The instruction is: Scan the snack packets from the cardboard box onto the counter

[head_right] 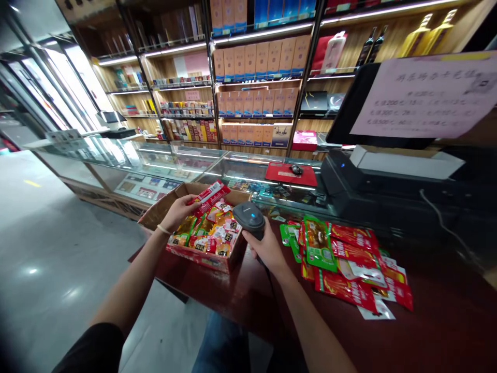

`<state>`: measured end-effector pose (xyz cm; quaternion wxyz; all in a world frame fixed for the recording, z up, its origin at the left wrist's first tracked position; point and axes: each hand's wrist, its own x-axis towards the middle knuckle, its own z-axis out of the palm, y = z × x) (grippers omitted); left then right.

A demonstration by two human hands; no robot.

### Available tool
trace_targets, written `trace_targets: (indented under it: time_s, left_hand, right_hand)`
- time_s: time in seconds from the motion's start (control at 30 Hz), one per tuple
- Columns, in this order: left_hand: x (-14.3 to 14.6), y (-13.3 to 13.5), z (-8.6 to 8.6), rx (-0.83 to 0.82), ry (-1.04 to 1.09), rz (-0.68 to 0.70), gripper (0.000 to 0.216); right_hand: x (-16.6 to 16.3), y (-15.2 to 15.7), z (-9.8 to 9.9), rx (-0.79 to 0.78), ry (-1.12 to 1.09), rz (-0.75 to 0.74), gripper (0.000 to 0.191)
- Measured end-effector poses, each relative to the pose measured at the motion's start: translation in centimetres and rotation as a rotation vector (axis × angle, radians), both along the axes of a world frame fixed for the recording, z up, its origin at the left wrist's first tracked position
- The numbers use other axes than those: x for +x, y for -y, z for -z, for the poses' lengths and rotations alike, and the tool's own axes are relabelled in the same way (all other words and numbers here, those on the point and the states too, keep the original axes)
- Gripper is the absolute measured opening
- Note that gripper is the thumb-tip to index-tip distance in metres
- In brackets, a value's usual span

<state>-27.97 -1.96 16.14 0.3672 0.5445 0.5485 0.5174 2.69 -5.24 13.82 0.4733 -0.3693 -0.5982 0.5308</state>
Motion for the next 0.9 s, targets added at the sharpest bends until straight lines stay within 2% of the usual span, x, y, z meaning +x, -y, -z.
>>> trace_targets:
  time_s: [0.17,0.3,0.43,0.53,0.63,0.77,0.9]
  left_hand:
    - [2.9,0.4,-0.7,0.023,-0.134,0.091,0.043]
    - [4.9,0.4,-0.8,0.062,-0.229,0.118,0.04]
    - [7.5,0.6,-1.0,0.109,-0.332,0.16,0.035]
    - [10.6,0.9,-1.3,0.126,-0.433,0.189,0.03]
    - [14.9,1.3,-1.1,0.237,-0.59,0.185,0.025]
    - [22.1,1.7,0.9,0.398,-0.678,0.316,0.024]
    - [30.0,2.5,5.1,0.456,-0.637,0.416,0.024]
  right_hand:
    - [2.0,1.0,-0.9,0.015,-0.014,0.03,0.047]
    - [3.6,1.8,-1.0,0.007,0.076,0.057,0.034]
    - [5.5,2.9,-0.3,-0.002,0.098,0.11,0.032]
    - [7.7,3.9,0.5,-0.017,0.017,0.19,0.033]
    - [10.9,5.1,1.4,-0.071,-0.049,0.296,0.035]
    - [16.4,7.2,2.6,-0.129,-0.096,0.488,0.037]
    - [21.9,9.8,3.9,-0.181,-0.135,0.655,0.039]
